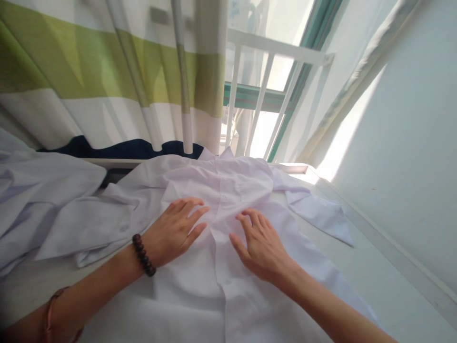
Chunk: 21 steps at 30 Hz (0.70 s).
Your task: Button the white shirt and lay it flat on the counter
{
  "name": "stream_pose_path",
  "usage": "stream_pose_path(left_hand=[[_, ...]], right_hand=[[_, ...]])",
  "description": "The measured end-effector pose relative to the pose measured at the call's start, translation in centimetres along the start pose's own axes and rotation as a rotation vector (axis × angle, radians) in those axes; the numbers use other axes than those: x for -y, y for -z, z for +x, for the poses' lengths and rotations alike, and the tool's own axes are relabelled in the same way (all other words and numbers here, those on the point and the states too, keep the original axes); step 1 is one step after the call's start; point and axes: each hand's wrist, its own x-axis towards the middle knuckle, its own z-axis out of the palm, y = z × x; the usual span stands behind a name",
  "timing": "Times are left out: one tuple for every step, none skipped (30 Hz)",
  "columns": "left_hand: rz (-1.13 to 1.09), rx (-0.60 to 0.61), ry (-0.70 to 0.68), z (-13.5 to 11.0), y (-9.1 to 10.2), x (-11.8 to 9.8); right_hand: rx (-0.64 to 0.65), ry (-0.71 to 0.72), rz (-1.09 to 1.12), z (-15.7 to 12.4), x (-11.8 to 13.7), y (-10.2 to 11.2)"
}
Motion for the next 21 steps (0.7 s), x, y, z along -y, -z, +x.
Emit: stream_pose_path(left_hand=[[0.023,-0.029,0.008,0.8,-0.4,0.6],[0.042,-0.033,0.029,1.5,-0.9,1.1],[0.052,-0.005,0.055,2.1,-1.5,1.6],[0.051,0.049,0.098,2.5,-2.1,1.9],[0.039,0.114,0.149,2.8,-2.7,2.2],[0.023,0.171,0.195,2.9,-3.2,2.3],[0.008,0.214,0.234,2.8,-3.6,2.2],[-0.003,0.24,0.26,2.6,-3.8,2.1],[-0.007,0.252,0.273,2.2,-4.0,1.8],[-0.006,0.256,0.274,1.8,-4.0,1.5],[0.0,0.258,0.271,1.4,-3.9,1.1],[0.008,0.259,0.262,0.9,-3.7,0.8],[0.018,0.256,0.248,0.6,-3.4,0.5],[0.029,0.249,0.231,0.3,-3.1,0.2],[0.04,0.237,0.208,0.3,-2.7,0.1],[0.047,0.224,0.179,0.4,-2.2,0.1],[0.055,0.205,0.149,0.9,-1.7,0.2],[0.061,0.181,0.116,1.6,-1.2,0.4],[0.065,0.15,0.091,2.4,-0.8,0.8],[0.086,0.089,0.082,3.5,-0.6,1.1],[0.101,0.02,0.084,4.5,-0.6,1.6]], right_hand=[[-0.062,-0.013,0.008,1.1,-0.2,0.3],[-0.126,-0.024,0.009,2.4,-0.6,0.4],[-0.174,-0.03,0.001,3.6,-1.0,0.2],[-0.181,-0.024,-0.018,4.8,-1.6,-0.2],[-0.161,-0.022,-0.041,5.8,-2.2,-0.7],[-0.098,-0.022,-0.055,6.5,-2.8,-1.4],[-0.021,-0.033,-0.063,7.0,-3.4,-2.2],[0.047,-0.042,-0.067,7.2,-3.8,-2.9],[0.094,-0.052,-0.071,7.2,-4.1,-3.5],[0.125,-0.058,-0.074,6.9,-4.3,-3.9],[0.137,-0.058,-0.077,6.4,-4.4,-4.2],[0.137,-0.052,-0.079,5.9,-4.4,-4.3],[0.136,-0.041,-0.078,5.2,-4.3,-4.3],[0.132,-0.027,-0.077,4.6,-4.2,-4.0],[0.127,-0.013,-0.076,4.0,-4.0,-3.7],[0.121,0.0,-0.075,3.7,-3.8,-3.2],[0.122,0.011,-0.071,3.6,-3.6,-2.6],[0.13,0.013,-0.063,3.8,-3.5,-2.0],[0.136,0.006,-0.053,4.2,-3.4,-1.4],[0.144,-0.009,-0.037,5.0,-3.3,-0.9],[0.14,-0.035,-0.024,6.0,-3.2,-0.6]])
